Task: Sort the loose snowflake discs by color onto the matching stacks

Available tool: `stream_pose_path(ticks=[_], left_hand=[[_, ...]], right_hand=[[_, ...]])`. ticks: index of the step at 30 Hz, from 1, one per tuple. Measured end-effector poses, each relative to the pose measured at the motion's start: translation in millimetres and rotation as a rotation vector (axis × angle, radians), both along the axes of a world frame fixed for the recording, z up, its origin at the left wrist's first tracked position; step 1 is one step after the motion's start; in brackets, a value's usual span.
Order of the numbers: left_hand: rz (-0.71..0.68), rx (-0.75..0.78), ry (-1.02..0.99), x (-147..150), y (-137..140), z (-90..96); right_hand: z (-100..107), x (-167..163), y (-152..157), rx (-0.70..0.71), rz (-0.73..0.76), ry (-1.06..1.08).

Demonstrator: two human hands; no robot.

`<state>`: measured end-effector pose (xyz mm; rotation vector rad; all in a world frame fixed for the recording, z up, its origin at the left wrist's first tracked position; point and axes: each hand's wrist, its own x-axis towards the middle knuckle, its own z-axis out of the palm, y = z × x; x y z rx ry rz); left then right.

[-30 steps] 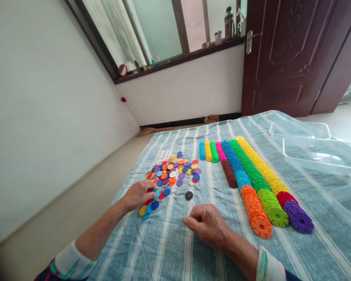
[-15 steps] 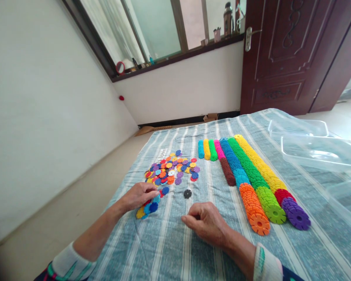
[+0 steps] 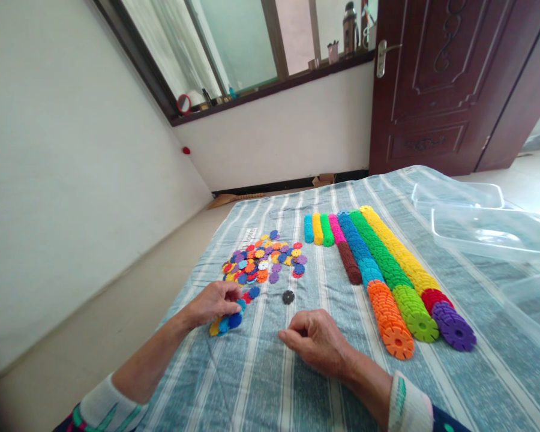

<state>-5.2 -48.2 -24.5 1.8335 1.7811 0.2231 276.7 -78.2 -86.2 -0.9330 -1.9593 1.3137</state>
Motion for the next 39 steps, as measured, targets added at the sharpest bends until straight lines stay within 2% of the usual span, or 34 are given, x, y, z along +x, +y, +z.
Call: stream_pose_path(ticks=[9, 13, 17, 21, 29, 33, 39], left_hand=[[0.056, -0.045, -0.144, 5.9, 2.0, 4.8], [0.037, 0.056, -0.204, 11.9, 14.0, 8.1], [0.035, 0.187, -0.233, 27.6, 38.8, 5.7], [0.028, 0.301, -0.260, 55.5, 77.4, -1.4], [0.060, 0.385, -0.300, 120.9, 151.5, -18.1], [0.052, 0.361, -0.289, 134.2, 171.1, -30.5], [0.034, 0.362, -0.235, 138.5, 183.8, -41.6]], right_hand=[[-2.6, -2.2, 0.7, -0.005, -0.011, 0.015], [-3.8, -4.6, 1.5, -0.014, -0.025, 0.011], [-1.8, -5.4, 1.7, -0.007, -0.014, 0.004], [-0.1, -6.1, 2.1, -0.024, -0.020, -0.011], [-3.1, -7.3, 3.2, -0.010, -0.011, 0.021], [-2.1, -7.8, 2.8, -0.012, -0.018, 0.038], [-0.3, -7.8, 3.5, -0.006, -0.024, 0.058]])
